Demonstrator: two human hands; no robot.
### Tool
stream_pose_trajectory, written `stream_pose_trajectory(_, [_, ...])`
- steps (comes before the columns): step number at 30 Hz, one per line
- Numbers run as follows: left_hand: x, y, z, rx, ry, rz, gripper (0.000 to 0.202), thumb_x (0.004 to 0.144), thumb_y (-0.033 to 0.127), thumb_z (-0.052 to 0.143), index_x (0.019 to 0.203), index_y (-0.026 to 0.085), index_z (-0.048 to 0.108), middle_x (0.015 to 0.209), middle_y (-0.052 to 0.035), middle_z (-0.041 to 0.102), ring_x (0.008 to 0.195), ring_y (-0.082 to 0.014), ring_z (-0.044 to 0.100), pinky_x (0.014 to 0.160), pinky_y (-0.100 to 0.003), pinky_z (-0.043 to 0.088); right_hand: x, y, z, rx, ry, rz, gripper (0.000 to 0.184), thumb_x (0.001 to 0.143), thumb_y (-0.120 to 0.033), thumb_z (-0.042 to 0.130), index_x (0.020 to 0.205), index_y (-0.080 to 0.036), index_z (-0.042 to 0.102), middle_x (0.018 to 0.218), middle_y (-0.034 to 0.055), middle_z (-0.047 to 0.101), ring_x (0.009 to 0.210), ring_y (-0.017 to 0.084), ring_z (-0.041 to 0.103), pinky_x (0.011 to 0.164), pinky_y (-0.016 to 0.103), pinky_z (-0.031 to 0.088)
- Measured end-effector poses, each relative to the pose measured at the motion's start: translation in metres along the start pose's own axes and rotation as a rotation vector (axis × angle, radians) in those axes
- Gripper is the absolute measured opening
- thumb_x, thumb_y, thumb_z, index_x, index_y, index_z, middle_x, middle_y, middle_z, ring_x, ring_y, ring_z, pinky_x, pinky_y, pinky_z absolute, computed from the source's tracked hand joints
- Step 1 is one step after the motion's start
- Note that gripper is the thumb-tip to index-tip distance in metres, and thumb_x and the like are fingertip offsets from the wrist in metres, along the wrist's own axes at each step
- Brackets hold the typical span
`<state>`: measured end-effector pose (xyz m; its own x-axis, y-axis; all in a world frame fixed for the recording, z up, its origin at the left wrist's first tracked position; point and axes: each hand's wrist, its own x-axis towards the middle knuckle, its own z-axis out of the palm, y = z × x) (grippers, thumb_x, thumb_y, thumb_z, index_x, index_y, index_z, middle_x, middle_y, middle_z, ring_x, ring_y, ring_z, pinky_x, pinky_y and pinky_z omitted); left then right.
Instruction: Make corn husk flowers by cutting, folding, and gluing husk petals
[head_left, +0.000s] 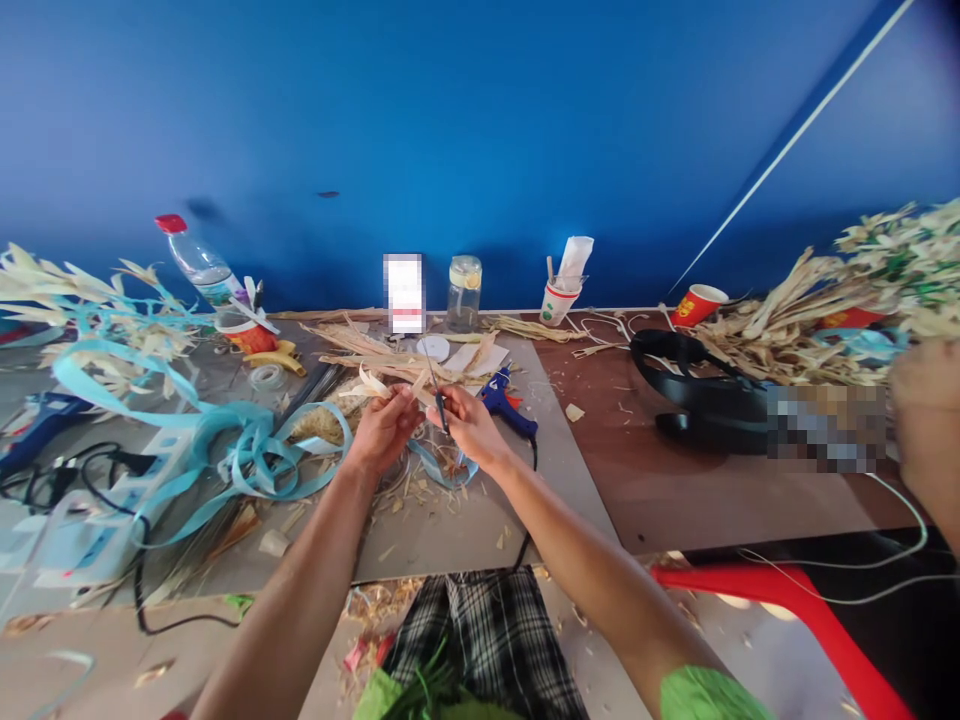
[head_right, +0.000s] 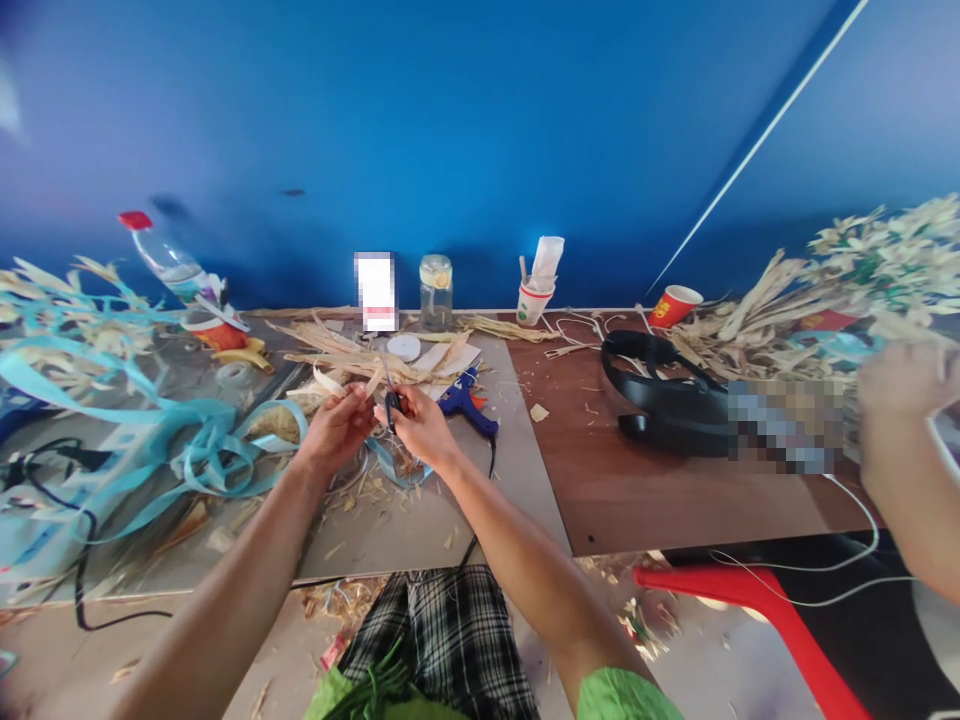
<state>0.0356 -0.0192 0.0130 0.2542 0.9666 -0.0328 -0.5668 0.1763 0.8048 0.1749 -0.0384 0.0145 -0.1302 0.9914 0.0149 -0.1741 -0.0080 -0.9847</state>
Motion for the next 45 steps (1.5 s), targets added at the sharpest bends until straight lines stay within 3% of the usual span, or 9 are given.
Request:
stream_pose_trajectory(14, [-0.001, 0.001, 0.002, -0.011, 0.037, -0.029, 0.030, 0.069, 0.030, 0.074, 0.066, 0.015, 0.048, 0.057, 0.0070, 0.036, 0.046, -0.0029, 0.032, 0.049, -0.017, 0.037, -0.005, 0.003, 0.005, -0.015, -0.031, -0.041, 0.030, 0.068, -0.032, 0.068, 0.094, -0.019, 0.059, 0.068, -0.0035, 0.057, 0.065, 0.011, 0.053, 0.057, 0.022, 0.041])
stream_pose_trajectory(19, [0.000, 0.000, 0.001, -0.009, 0.033, -0.017, 0.029, 0.069, 0.029, 0.074, 0.068, 0.015, 0.049, 0.057, 0.0070, 0.036, 0.047, -0.0028, 0.032, 0.050, -0.017, 0.036, -0.006, 0.001, 0.005, -0.006, -0.016, -0.030, 0.032, 0.067, -0.031, 0.069, 0.095, -0.019, 0.059, 0.069, -0.0029, 0.059, 0.066, 0.012, 0.054, 0.060, 0.023, 0.043])
stream_pose_trajectory(26, [-0.001, -0.004, 0.002, 0.104, 0.008, -0.051, 0.025, 0.067, 0.029, 0.075, 0.071, 0.015, 0.055, 0.053, 0.0075, 0.036, 0.047, -0.0040, 0.034, 0.052, -0.018, 0.038, 0.006, -0.007, -0.011, 0.189, 0.176, -0.070, 0.050, 0.059, -0.029, 0.073, 0.104, -0.018, 0.054, 0.075, -0.0029, 0.061, 0.069, 0.012, 0.057, 0.064, 0.023, 0.044])
stream_pose_trajectory(32, [-0.001, -0.011, 0.003, 0.253, 0.036, -0.109, 0.028, 0.058, 0.029, 0.081, 0.070, 0.013, 0.061, 0.061, 0.0035, 0.048, 0.056, -0.0062, 0.045, 0.056, -0.020, 0.041, 0.012, -0.011, -0.028, 0.103, 0.174, -0.093, 0.047, 0.056, -0.029, 0.074, 0.098, -0.017, 0.055, 0.070, -0.0032, 0.060, 0.064, 0.011, 0.055, 0.061, 0.023, 0.043])
stream_pose_trajectory(36, [-0.002, -0.010, 0.002, 0.204, 0.021, -0.091, 0.028, 0.060, 0.032, 0.080, 0.070, 0.014, 0.061, 0.060, 0.0037, 0.047, 0.056, -0.0065, 0.045, 0.057, -0.021, 0.042, 0.011, -0.011, -0.025, 0.039, 0.175, -0.098, 0.044, 0.056, -0.029, 0.074, 0.095, -0.017, 0.056, 0.066, -0.0038, 0.058, 0.059, 0.011, 0.052, 0.055, 0.022, 0.040])
stream_pose_trajectory(42, [-0.004, -0.008, 0.009, 0.080, -0.012, -0.094, 0.033, 0.062, 0.036, 0.079, 0.065, 0.013, 0.056, 0.056, 0.0052, 0.041, 0.049, -0.0043, 0.035, 0.058, -0.023, 0.042, 0.009, -0.008, -0.017, 0.032, 0.399, -0.237, 0.042, 0.064, -0.033, 0.068, 0.101, -0.020, 0.052, 0.074, -0.0020, 0.060, 0.067, 0.013, 0.056, 0.063, 0.025, 0.045])
stream_pose_trajectory(45, [-0.003, -0.010, 0.010, 0.082, -0.009, -0.084, 0.032, 0.064, 0.035, 0.078, 0.066, 0.013, 0.054, 0.056, 0.0055, 0.041, 0.049, -0.0039, 0.035, 0.057, -0.022, 0.041, 0.008, -0.002, -0.013, -0.011, 0.425, -0.276, 0.041, 0.067, -0.032, 0.066, 0.103, -0.020, 0.050, 0.079, 0.0001, 0.062, 0.071, 0.014, 0.058, 0.065, 0.025, 0.047])
